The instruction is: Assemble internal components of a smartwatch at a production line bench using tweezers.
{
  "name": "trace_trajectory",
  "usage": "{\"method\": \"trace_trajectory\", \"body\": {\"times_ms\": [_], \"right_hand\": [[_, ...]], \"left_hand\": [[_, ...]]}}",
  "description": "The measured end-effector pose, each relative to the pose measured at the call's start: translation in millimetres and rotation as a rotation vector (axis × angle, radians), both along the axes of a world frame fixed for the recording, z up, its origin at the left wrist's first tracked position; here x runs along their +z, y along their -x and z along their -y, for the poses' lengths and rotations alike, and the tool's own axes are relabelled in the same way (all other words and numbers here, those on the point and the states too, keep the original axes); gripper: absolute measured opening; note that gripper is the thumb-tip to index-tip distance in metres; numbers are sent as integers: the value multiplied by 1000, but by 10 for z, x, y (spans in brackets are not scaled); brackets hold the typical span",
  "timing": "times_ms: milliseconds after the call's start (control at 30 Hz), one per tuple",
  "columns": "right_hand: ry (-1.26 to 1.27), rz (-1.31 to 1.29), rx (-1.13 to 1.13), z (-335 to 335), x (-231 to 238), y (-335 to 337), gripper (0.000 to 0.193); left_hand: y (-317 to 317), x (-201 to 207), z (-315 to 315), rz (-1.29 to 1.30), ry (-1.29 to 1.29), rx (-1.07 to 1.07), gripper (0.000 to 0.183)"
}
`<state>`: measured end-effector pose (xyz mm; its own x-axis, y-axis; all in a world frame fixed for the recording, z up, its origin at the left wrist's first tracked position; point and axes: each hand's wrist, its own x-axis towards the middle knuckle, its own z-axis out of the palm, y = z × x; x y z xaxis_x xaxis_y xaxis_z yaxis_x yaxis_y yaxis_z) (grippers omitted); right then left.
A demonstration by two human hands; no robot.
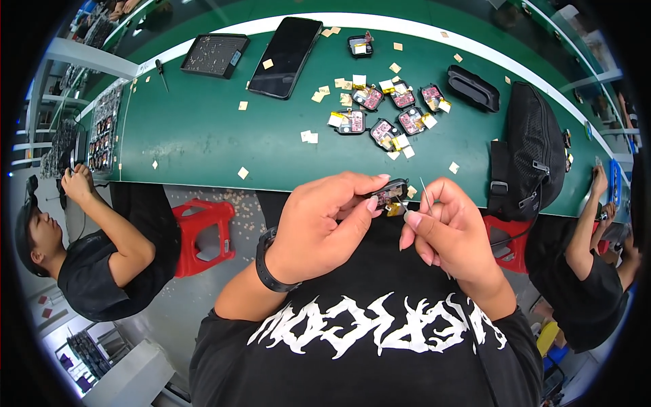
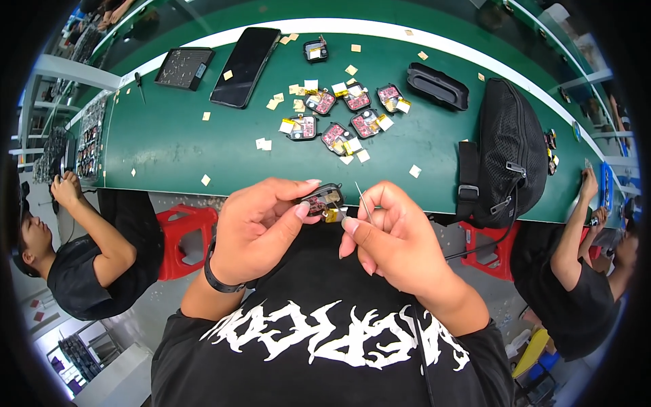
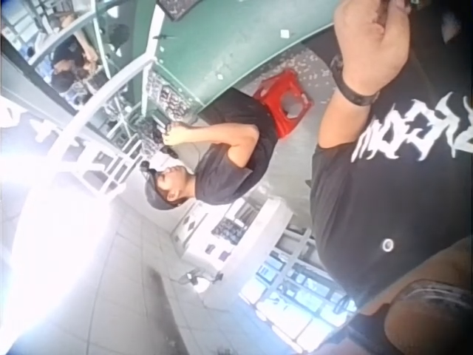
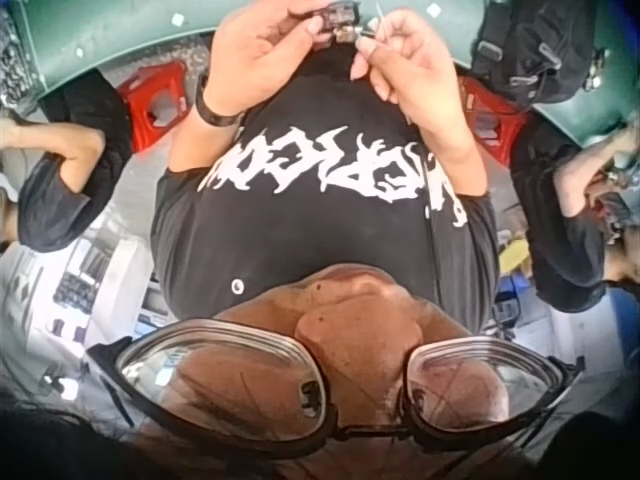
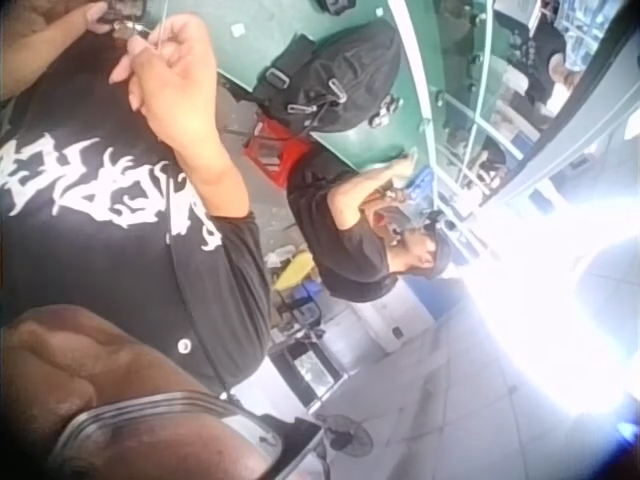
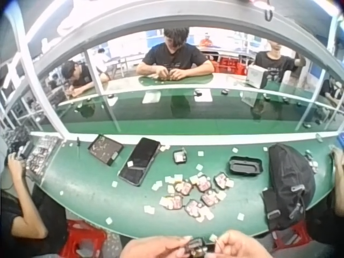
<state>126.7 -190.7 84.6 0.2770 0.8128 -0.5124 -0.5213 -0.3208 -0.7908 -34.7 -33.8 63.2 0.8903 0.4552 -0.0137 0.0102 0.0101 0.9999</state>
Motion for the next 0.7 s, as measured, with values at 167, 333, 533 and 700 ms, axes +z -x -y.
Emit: {"method": "trace_trajectory", "body": {"times_ms": [167,333,533,700], "right_hand": [[-116,31,-53,50,-107,84,17],[-173,195,-37,84,-136,21,15],[-24,98,57,87,94,1,16],[-20,41,9,51,46,-9,17]], "left_hand": [[-3,-24,18,39,246,32,25],[2,35,27,-24,509,44,26],[37,5,85,20,251,82,26],[1,54,113,49,-56,77,26]]}}
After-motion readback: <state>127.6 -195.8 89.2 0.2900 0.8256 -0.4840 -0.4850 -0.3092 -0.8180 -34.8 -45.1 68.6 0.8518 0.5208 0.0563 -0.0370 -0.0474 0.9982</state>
